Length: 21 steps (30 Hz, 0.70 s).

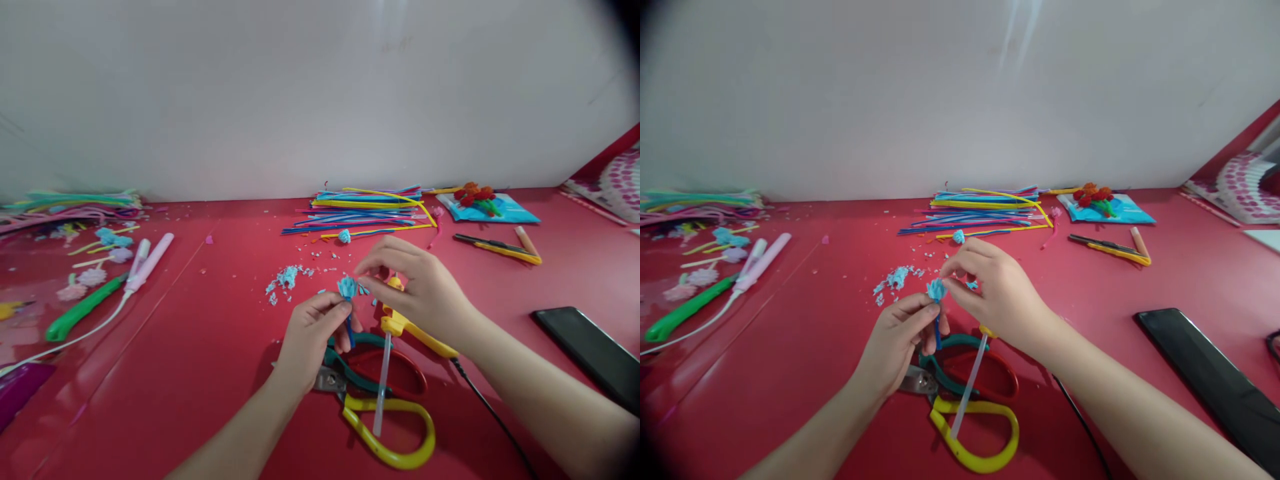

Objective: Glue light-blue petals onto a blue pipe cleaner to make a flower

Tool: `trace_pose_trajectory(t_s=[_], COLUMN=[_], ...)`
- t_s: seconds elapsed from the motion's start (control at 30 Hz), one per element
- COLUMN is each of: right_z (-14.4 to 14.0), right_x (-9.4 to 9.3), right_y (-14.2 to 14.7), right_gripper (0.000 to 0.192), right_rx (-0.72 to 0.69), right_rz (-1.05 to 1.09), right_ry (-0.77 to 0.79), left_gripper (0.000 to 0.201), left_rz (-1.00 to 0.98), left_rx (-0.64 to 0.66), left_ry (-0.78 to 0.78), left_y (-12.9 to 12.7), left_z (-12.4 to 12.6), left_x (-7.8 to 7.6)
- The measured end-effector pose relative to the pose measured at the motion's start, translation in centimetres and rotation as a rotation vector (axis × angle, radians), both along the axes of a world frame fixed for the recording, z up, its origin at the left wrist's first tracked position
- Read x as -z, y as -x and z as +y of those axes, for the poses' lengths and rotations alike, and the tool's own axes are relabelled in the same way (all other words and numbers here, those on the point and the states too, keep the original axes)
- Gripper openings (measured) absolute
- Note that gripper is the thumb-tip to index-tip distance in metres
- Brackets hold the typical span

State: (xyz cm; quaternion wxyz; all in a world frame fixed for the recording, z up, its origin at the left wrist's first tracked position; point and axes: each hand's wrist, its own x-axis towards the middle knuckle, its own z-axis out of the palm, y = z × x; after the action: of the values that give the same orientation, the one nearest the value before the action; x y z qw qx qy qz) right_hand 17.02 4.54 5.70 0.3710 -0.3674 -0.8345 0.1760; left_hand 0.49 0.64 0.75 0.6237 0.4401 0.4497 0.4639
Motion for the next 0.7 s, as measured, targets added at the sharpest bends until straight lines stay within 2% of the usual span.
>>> trace_pose_trajectory(t_s=[0.13, 0.37, 0.7], right_z=[-0.26, -0.63, -0.89], right_x=[-0.45, 0.11, 0.24], right_y=[-0.20, 0.16, 0.21], right_gripper=[0.009, 0.013, 0.012], right_rx=[-0.013, -0.120, -0.087], right_rz=[0.008, -0.118, -0.205], right_ry=[-0.111, -0.343, -0.439], left_gripper=[0.020, 0.021, 0.021], left_rz=[0.069, 0.167, 0.179], left_rx=[-0.053, -0.151, -0.138], left_ry=[-0.047, -0.122, -0.131], left_y=[-0.03, -0.13, -0.01], left_z=[-0.04, -0.52, -0.68], left_x=[-0.21, -0.87, -0.72])
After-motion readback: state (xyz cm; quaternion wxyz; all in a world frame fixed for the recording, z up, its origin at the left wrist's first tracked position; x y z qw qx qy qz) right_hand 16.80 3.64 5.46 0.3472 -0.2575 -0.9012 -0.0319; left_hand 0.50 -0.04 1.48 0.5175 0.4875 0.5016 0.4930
